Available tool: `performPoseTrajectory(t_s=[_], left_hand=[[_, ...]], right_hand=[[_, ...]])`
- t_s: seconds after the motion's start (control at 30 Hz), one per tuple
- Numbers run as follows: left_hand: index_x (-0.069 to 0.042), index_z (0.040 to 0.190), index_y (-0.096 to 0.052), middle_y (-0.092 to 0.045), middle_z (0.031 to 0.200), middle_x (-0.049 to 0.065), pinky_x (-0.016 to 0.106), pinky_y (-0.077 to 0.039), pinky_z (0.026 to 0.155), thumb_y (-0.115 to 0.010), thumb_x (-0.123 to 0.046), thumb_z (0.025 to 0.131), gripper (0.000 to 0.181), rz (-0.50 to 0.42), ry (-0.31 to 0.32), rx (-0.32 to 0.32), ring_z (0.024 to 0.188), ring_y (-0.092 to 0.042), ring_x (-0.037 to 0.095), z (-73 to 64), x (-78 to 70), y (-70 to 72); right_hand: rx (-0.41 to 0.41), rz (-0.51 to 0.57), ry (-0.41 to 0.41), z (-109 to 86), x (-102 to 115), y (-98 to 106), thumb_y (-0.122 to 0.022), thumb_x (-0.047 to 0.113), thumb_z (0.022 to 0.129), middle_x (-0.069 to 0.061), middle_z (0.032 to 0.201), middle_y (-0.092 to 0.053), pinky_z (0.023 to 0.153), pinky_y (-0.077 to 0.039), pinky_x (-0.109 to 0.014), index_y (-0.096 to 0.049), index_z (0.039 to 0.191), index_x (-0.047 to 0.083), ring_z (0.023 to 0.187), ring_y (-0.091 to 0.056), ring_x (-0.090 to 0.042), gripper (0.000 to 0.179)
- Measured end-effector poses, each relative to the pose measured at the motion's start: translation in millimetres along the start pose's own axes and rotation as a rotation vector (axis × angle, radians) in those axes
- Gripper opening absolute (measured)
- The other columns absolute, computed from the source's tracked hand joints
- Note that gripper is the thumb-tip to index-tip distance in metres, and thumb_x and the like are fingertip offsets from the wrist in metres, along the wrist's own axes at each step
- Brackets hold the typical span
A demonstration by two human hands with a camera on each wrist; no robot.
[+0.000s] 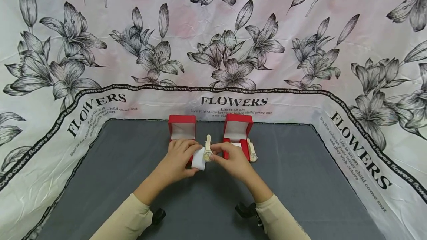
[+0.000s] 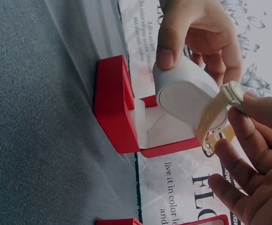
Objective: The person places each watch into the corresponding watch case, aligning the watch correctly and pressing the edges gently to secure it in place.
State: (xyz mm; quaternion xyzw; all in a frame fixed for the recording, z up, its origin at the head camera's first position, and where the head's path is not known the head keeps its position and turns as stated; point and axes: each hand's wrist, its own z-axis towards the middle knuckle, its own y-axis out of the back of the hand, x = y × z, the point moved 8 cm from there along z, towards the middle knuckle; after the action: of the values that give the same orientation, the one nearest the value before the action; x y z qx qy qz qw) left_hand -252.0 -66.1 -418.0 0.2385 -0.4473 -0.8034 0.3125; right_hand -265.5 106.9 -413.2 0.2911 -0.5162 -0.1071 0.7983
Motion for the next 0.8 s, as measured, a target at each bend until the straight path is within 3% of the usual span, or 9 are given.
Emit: performPoseTrajectory(t_s=[0.1,0.37,0.6,0.8], left_hand=[[-0.013,0.134,-0.059,-0.059,0.131,0.007,0.051,-0.036,0.101,-0.095,-0.038,0.069,0.078,-0.001,0.008,-0.001,0.124,-0.050,0.027,-0.6,-1.8,-0.4],[-0.010,0.135,-0.058,-0.061,0.132,0.006,0.049,-0.037,0.102,-0.094,-0.038,0.069,0.080,-0.034,0.019,-0.036,0.121,-0.051,0.024,0.4,-3.3,-4.5],[-0.010,0.136,-0.058,-0.062,0.132,0.006,0.050,-0.036,0.104,-0.095,-0.036,0.069,0.080,-0.098,0.070,-0.090,0.122,-0.052,0.025,-1.2,-3.3,-0.2],[-0.012,0.133,-0.060,-0.064,0.128,0.005,0.051,-0.036,0.103,-0.095,-0.037,0.067,0.078,-0.107,0.092,-0.121,0.120,-0.052,0.025,-4.9,-4.9,2.3]], right_hand=[[0.005,0.010,0.014,0.3,2.6,-1.3,-0.080,0.016,0.090,0.001,0.104,-0.072,0.090,-0.053,-0.054,-0.074,0.122,0.013,0.101,-0.067,-0.030,0.033],[-0.009,-0.025,0.044,2.1,7.4,-1.6,-0.079,0.014,0.090,0.002,0.107,-0.072,0.081,-0.056,-0.038,-0.075,0.121,0.014,0.098,-0.066,-0.022,0.031],[-0.039,-0.005,0.009,4.4,6.1,0.9,-0.078,0.017,0.091,0.007,0.104,-0.071,0.080,-0.056,-0.036,-0.076,0.121,0.018,0.094,-0.063,-0.013,0.029],[-0.076,0.033,-0.014,0.7,3.9,-0.4,-0.079,0.019,0.091,0.008,0.098,-0.070,0.078,-0.055,-0.033,-0.076,0.117,0.020,0.091,-0.062,-0.013,0.026]])
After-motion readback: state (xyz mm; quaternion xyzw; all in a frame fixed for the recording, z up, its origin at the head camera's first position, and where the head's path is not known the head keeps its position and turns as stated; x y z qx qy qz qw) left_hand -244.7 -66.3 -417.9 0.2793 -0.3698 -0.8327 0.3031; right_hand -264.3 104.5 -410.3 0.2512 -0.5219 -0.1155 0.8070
